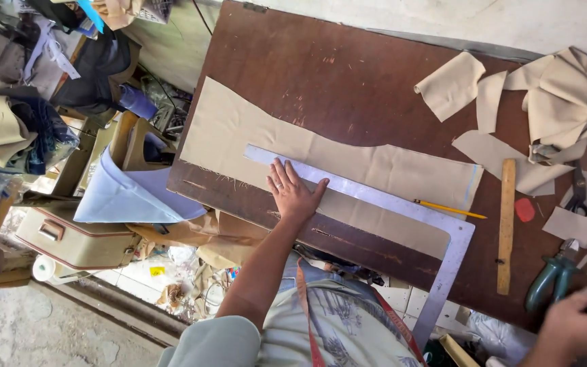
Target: The person lays a piece of beige fabric on a wooden table and uses a ruler and pencil to mark straight lines. They then use scissors to cut the fabric along the marked lines.
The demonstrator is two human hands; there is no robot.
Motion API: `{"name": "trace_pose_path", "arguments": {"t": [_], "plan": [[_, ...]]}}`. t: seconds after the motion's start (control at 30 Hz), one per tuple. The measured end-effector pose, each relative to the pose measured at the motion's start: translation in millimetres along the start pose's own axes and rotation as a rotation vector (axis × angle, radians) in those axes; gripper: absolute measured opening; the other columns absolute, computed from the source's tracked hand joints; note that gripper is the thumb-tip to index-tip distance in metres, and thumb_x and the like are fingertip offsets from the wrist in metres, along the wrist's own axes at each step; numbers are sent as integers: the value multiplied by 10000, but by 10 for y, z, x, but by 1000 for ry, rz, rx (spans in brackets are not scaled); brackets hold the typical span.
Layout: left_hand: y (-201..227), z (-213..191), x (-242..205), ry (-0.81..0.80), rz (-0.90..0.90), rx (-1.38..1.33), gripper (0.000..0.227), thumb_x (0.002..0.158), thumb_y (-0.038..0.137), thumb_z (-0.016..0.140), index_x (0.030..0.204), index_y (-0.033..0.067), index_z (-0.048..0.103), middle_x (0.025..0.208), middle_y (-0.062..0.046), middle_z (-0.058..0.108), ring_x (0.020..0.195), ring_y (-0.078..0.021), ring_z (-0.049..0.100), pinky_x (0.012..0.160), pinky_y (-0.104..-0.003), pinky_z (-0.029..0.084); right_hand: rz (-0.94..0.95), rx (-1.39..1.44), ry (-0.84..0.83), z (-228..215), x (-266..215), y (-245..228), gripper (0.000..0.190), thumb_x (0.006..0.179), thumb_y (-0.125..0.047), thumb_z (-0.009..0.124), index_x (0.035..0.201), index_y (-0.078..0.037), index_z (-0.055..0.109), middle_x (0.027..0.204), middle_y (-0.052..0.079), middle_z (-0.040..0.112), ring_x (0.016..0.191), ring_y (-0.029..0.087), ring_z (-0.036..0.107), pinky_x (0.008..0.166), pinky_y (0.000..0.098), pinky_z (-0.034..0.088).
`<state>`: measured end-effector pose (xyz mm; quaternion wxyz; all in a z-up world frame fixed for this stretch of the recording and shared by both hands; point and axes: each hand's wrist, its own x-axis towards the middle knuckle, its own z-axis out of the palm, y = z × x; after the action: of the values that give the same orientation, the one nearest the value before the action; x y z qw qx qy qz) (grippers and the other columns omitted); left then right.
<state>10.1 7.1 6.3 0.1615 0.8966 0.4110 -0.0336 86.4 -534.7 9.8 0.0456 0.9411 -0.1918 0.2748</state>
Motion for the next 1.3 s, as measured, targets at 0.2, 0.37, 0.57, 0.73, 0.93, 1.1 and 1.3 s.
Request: {"name": "trace_pose_path", "arguments": {"t": [0.2, 0.37, 0.57, 0.73, 0.93, 1.1, 1.3], "plan": [[-24, -258, -114, -17, 3, 47, 1178, 852, 888, 303, 1609, -3, 156, 1695, -248, 44, 1574, -387, -6, 1250, -538, 14, -732, 711, -46, 60, 26, -1228, 276, 994, -4, 715, 1192, -148, 843, 1083, 148, 718, 872, 347, 653, 751, 492, 515], [-400, -379, -129, 51, 143, -84, 799, 962, 631, 557, 1523, 94, 367, 1629, -207, 242, 1540, -475, 181, 1237, -620, 189, -877, 458, -139, 418, -145, -1548, 332, 860, -195, 764, 1174, -304, 778, 1240, -35, 696, 1250, 229, 656, 1050, 422, 504], [-849, -299, 186, 15, 502, 168, 580, 1001, 454, 528, 1529, 232, 433, 1575, -67, 421, 1504, -345, 358, 1249, -550, 251, -785, 383, -209, 606, -198, -1486, 148, 970, -350, 734, 1116, -322, 735, 1135, -116, 662, 1217, 149, 636, 1074, 402, 473], [-787, -391, 217, 65, 387, 173, 570, 1006, 565, 450, 1493, 271, 473, 1549, -39, 427, 1480, -279, 394, 1240, -530, 283, -688, 489, -104, 351, -162, -1338, 124, 1009, -219, 691, 1130, -195, 679, 1077, -5, 640, 1097, 244, 666, 989, 419, 509], [-459, -281, 8, 142, -65, -69, 1080, 803, 822, 591, 1555, 96, 320, 1587, -278, 260, 1483, -473, 301, 1237, -574, 216, -383, 780, -158, 120, -747, -941, 264, 935, -155, 721, 1152, -35, 628, 850, 117, 562, 818, 403, 635, 806, 470, 518], [-279, -295, 30, 148, -78, -149, 1183, 759, 784, 702, 1568, 21, 299, 1611, -339, 217, 1513, -487, 251, 1261, -557, 177, -332, 674, -213, -10, -1096, -967, 541, 812, -386, 913, 1205, -72, 712, 914, 120, 676, 832, 375, 699, 781, 458, 557], [-164, -366, 70, 32, -100, -253, 1204, 788, 779, 676, 1605, 50, 177, 1653, -283, 66, 1541, -476, 145, 1283, -543, 154, -267, 681, -311, -259, -1102, -1104, 510, 879, -299, 911, 1219, 21, 704, 810, 143, 598, 789, 401, 659, 783, 496, 537]]}}
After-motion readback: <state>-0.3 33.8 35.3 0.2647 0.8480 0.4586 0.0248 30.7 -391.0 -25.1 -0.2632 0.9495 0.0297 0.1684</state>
